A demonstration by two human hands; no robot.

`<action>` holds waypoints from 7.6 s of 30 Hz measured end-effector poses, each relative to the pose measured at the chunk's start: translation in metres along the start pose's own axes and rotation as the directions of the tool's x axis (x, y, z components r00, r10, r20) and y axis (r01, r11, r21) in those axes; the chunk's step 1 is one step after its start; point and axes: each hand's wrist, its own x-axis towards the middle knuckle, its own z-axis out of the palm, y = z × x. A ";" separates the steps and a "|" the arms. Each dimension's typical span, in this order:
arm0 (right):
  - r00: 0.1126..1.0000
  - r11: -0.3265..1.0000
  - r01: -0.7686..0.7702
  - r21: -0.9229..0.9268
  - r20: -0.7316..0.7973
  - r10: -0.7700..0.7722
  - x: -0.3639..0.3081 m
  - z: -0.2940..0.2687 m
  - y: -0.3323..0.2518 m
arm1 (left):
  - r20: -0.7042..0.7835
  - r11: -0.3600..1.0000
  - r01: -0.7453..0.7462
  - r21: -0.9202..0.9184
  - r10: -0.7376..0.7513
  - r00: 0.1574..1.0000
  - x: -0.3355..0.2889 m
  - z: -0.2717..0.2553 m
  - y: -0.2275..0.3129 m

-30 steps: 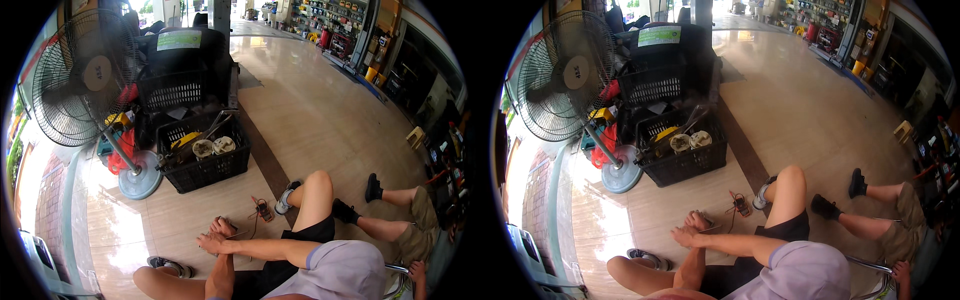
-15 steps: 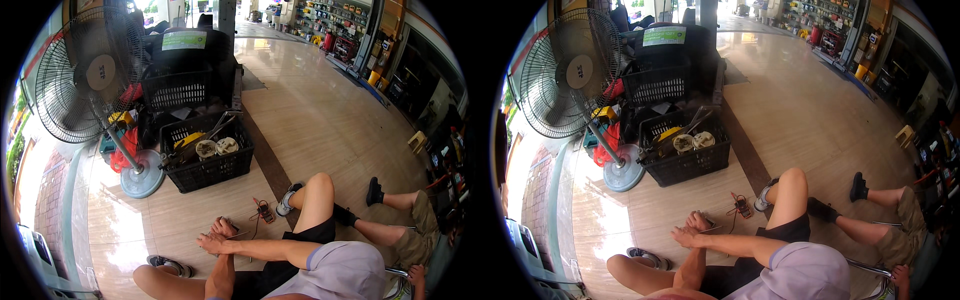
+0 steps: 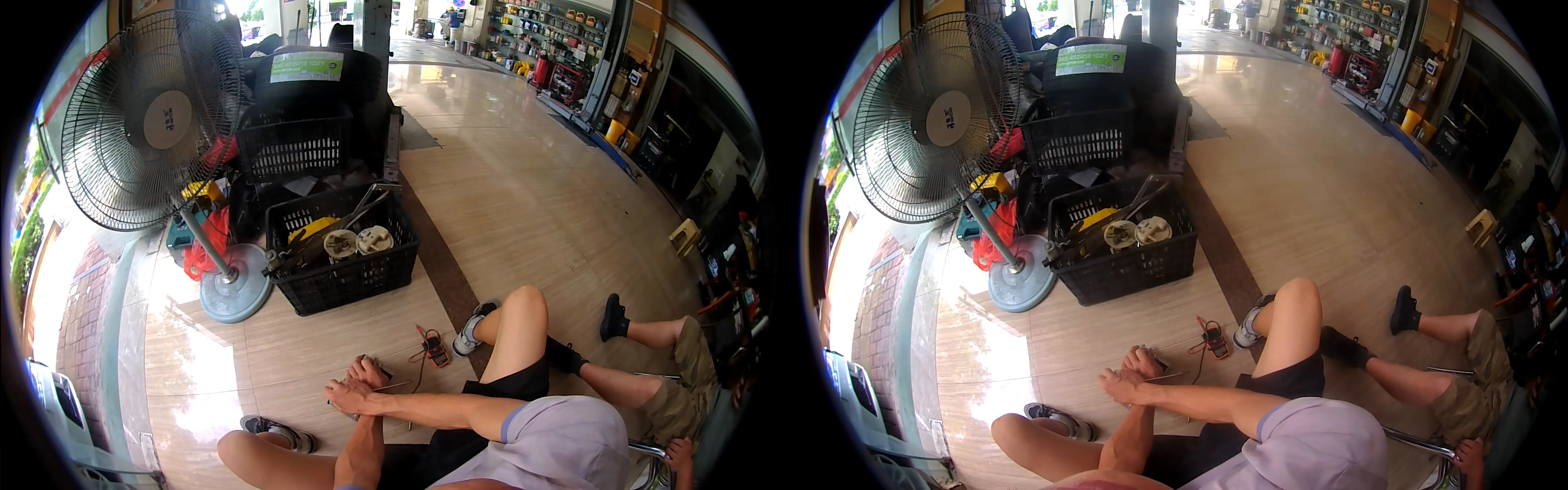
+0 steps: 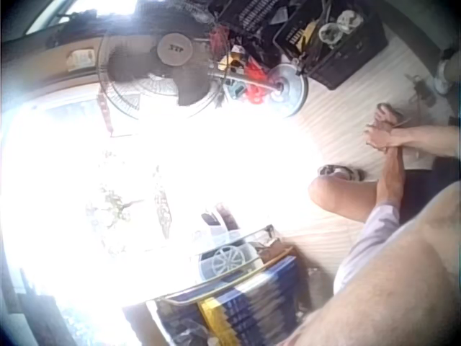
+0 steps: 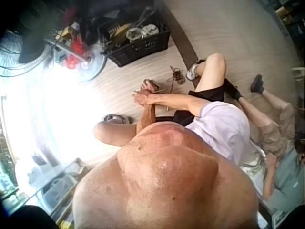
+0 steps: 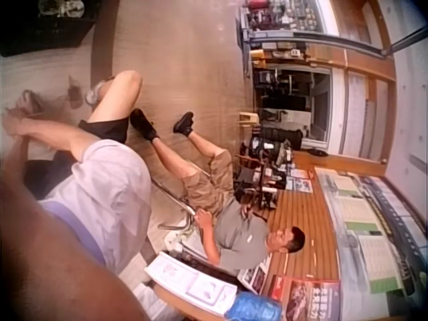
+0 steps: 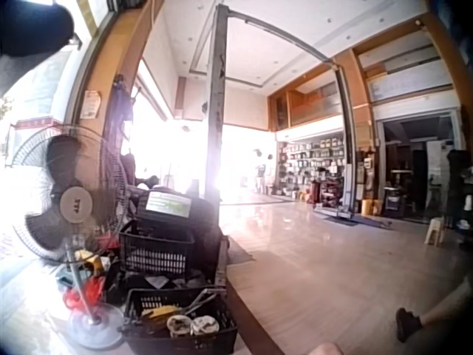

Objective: The person removes the metal casing and internal frame of a car stereo unit using a screwdriver and by hand.

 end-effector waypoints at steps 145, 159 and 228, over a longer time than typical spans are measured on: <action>0.997 0.995 0.080 0.065 -0.018 -0.079 0.006 0.019 0.011 | -0.044 0.998 -0.047 -0.051 0.045 0.998 0.002 0.000 -0.001; 0.999 1.000 0.004 -0.021 -0.040 -0.004 0.006 0.021 0.008 | -0.070 0.998 -0.042 -0.055 0.038 0.997 0.000 0.000 -0.001; 0.986 0.989 0.125 -0.076 -0.098 -0.132 0.003 0.035 0.020 | -0.086 0.996 -0.065 -0.064 0.060 0.995 0.003 -0.004 0.007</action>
